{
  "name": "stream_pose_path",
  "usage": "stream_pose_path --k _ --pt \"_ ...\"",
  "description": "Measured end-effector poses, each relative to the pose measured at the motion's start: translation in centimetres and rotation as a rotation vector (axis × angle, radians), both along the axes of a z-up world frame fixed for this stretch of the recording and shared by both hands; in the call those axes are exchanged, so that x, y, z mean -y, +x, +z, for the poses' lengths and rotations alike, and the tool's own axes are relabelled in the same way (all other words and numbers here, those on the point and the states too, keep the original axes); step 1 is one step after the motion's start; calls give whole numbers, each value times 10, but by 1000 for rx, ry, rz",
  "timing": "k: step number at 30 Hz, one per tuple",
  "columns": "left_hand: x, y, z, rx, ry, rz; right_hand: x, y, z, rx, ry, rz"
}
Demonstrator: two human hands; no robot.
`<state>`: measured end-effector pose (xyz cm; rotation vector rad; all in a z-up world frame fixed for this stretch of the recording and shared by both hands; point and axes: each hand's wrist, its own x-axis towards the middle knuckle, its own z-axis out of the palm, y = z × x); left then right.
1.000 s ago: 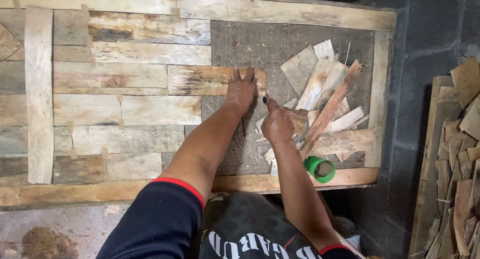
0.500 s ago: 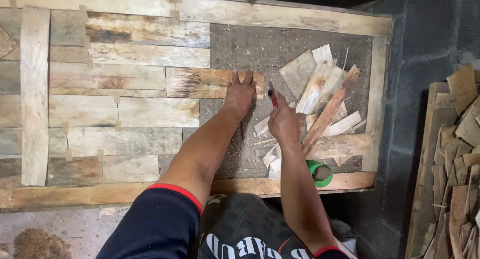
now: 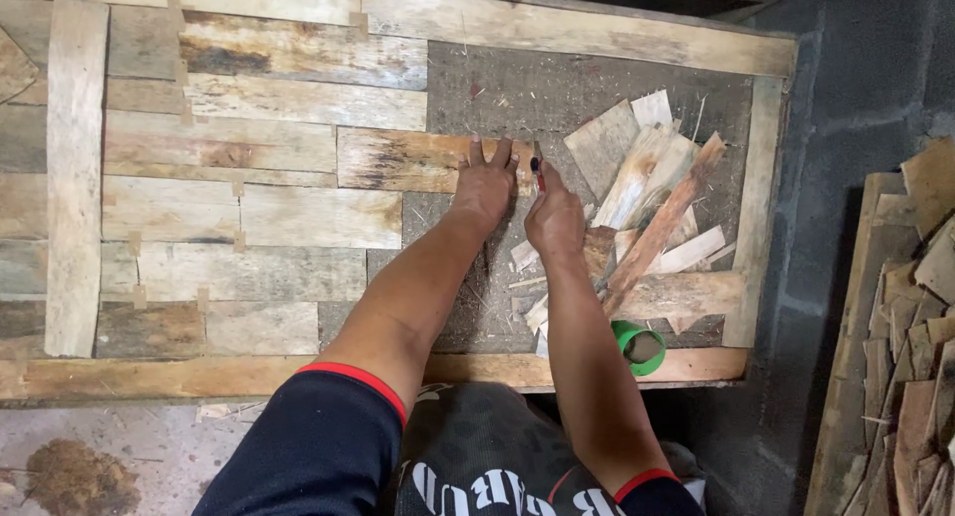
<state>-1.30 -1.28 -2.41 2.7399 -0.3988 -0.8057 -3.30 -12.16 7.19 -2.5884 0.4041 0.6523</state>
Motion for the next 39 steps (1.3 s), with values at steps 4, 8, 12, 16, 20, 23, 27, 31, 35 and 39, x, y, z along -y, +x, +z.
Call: stream_pose_path --k 4,8,12,16,20,23,27,31,35,39 --pt "1 2 4 -25 -54 49 20 0 -23 114 1 96" --pt "2 -1 -3 -29 -31 32 27 -15 -10 136 -19 225" --pt "0 -1 -4 13 -33 33 27 -51 2 29 -30 229" --pt "-2 1 2 -23 2 5 27 -67 6 1 -22 215" --pt "-4 4 2 17 -28 20 34 -76 -3 31 -35 210" --pt "-5 -4 4 16 -61 37 28 -96 9 69 5 138" --pt "-11 -7 18 37 -43 5 17 -125 20 -94 39 -115" --pt "-18 -16 0 147 -32 -24 26 -174 2 -113 43 -89" --pt "-25 -25 -25 344 -80 -29 25 -207 -7 84 22 101" --pt "-43 -38 12 349 -393 197 21 -223 -19 172 -24 244"
